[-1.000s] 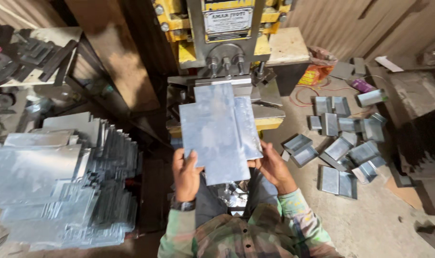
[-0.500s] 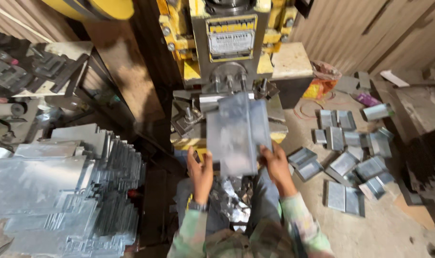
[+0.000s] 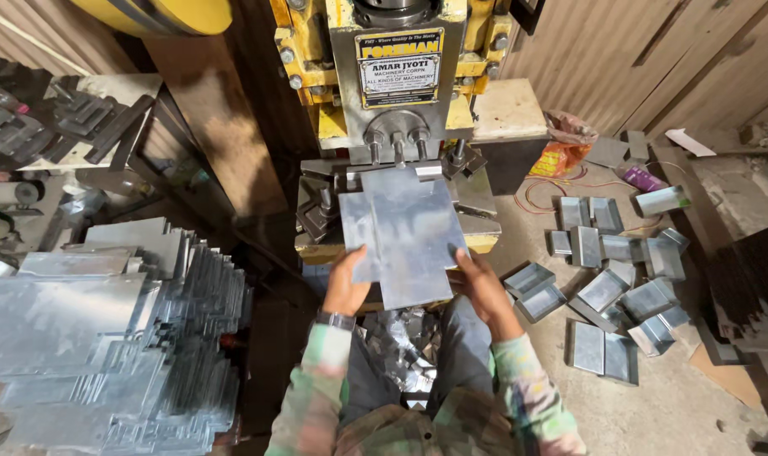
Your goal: The person bends metal sheets using a yellow industrial press machine. The person picks up a flat metal sheet, places it into the machine, and operates it to create a rectangular bend on several edges until the sheet is formed into a tray-like shape.
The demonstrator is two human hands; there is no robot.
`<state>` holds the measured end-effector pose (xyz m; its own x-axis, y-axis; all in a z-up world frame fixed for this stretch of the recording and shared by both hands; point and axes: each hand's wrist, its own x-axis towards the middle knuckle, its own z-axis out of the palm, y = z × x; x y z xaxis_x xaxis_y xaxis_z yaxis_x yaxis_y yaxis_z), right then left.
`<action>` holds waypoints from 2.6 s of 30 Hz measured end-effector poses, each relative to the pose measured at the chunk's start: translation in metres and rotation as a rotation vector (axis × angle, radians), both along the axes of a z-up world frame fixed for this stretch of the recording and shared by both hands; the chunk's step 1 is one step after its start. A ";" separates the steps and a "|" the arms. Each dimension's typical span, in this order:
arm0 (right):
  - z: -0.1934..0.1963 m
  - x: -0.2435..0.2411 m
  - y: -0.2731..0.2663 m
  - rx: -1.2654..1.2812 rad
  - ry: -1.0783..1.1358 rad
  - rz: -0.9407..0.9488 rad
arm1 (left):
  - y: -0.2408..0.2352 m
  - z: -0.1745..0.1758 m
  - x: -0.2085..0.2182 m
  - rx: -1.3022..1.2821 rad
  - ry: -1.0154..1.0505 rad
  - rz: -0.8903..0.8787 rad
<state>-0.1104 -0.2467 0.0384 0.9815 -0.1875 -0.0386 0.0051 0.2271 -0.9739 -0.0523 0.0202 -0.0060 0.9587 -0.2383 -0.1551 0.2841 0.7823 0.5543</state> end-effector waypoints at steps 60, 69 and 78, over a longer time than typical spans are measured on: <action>-0.070 0.052 0.017 0.717 -0.105 0.039 | -0.009 -0.006 -0.007 0.166 -0.197 0.149; -0.036 0.056 0.025 0.907 -0.148 0.319 | 0.007 -0.025 0.017 0.110 -0.186 0.179; -0.013 0.048 0.015 1.006 -0.263 0.568 | 0.006 0.000 0.006 -0.122 -0.104 0.144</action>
